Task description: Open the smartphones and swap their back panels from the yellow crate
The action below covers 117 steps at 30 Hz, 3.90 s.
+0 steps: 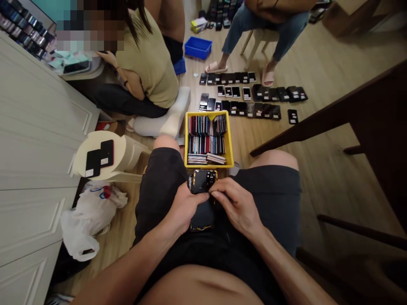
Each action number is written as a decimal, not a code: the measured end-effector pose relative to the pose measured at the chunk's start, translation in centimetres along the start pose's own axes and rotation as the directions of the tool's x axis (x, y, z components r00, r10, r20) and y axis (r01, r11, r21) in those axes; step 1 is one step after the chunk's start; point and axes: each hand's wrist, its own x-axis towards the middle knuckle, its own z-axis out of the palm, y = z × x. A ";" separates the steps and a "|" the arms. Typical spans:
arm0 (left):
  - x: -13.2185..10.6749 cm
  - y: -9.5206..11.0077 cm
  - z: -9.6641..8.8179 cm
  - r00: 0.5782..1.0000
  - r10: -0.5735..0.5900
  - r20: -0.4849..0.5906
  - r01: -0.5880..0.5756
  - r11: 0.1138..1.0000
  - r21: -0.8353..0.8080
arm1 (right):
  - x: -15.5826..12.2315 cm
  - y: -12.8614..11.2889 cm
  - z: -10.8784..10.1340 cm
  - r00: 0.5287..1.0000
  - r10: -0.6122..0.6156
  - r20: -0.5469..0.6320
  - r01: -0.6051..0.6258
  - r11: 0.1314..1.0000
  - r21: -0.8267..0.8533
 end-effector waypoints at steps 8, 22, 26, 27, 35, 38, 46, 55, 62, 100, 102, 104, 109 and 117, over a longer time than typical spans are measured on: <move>0.7 0.3 0.8 1.000 0.021 0.018 -0.023 0.995 0.099 | -0.6 1.6 0.3 0.960 0.208 -0.188 -0.145 0.942 0.303; 1.0 -1.5 0.8 0.999 0.044 0.012 -0.046 0.984 0.175 | -1.5 2.1 0.8 0.838 0.514 -0.184 -0.355 0.769 0.531; 0.8 -1.4 0.8 1.000 0.012 0.009 -0.013 0.989 0.145 | -2.1 1.7 0.3 0.880 0.434 -0.193 -0.352 0.868 0.350; 0.8 -1.4 0.8 1.000 0.015 0.009 -0.017 0.990 0.142 | -2.2 1.4 0.2 0.902 0.394 -0.176 -0.342 0.902 0.264; 0.4 -1.3 0.5 0.997 -0.035 0.069 0.033 0.999 0.029 | -2.6 0.7 -0.3 0.980 0.195 -0.048 -0.197 0.979 -0.046; 0.4 -1.3 0.0 0.997 -0.037 0.074 0.036 0.999 0.010 | -2.6 1.0 -0.5 0.968 0.237 -0.088 -0.239 0.971 -0.014; 0.4 -1.0 -0.3 0.993 -0.073 0.095 0.076 0.997 -0.023 | -1.9 1.0 -0.1 0.988 0.112 -0.102 -0.141 0.924 -0.356; 0.6 -1.0 0.1 0.994 -0.097 0.057 0.095 0.995 0.041 | -1.2 1.3 0.3 0.993 -0.111 -0.027 0.072 0.793 -0.606; 0.6 -0.9 0.4 0.988 -0.113 0.106 0.115 0.993 -0.016 | -1.4 1.4 0.0 0.973 -0.229 -0.023 0.170 0.783 -0.598; 2.3 -2.9 1.3 0.968 -0.086 0.236 0.063 0.993 0.100 | -1.5 0.0 -0.9 0.898 0.419 -0.135 -0.406 0.907 0.112; 2.6 -3.3 1.1 0.969 -0.096 0.226 0.069 0.990 0.126 | -1.4 0.2 -0.9 0.924 0.374 -0.085 -0.371 0.928 0.041; 3.0 -3.8 1.0 0.972 -0.104 0.209 0.073 0.986 0.149 | -1.3 0.4 -0.9 0.950 0.313 0.015 -0.310 0.946 -0.091; 3.7 -4.9 1.2 0.981 -0.085 0.176 0.054 0.983 0.177 | -1.0 0.0 -0.3 0.924 0.382 0.029 -0.356 0.885 -0.299; 3.4 -3.8 1.5 0.975 -0.143 0.168 0.117 0.981 0.155 | 1.4 -2.7 -2.1 0.920 0.391 0.004 -0.390 0.920 -0.035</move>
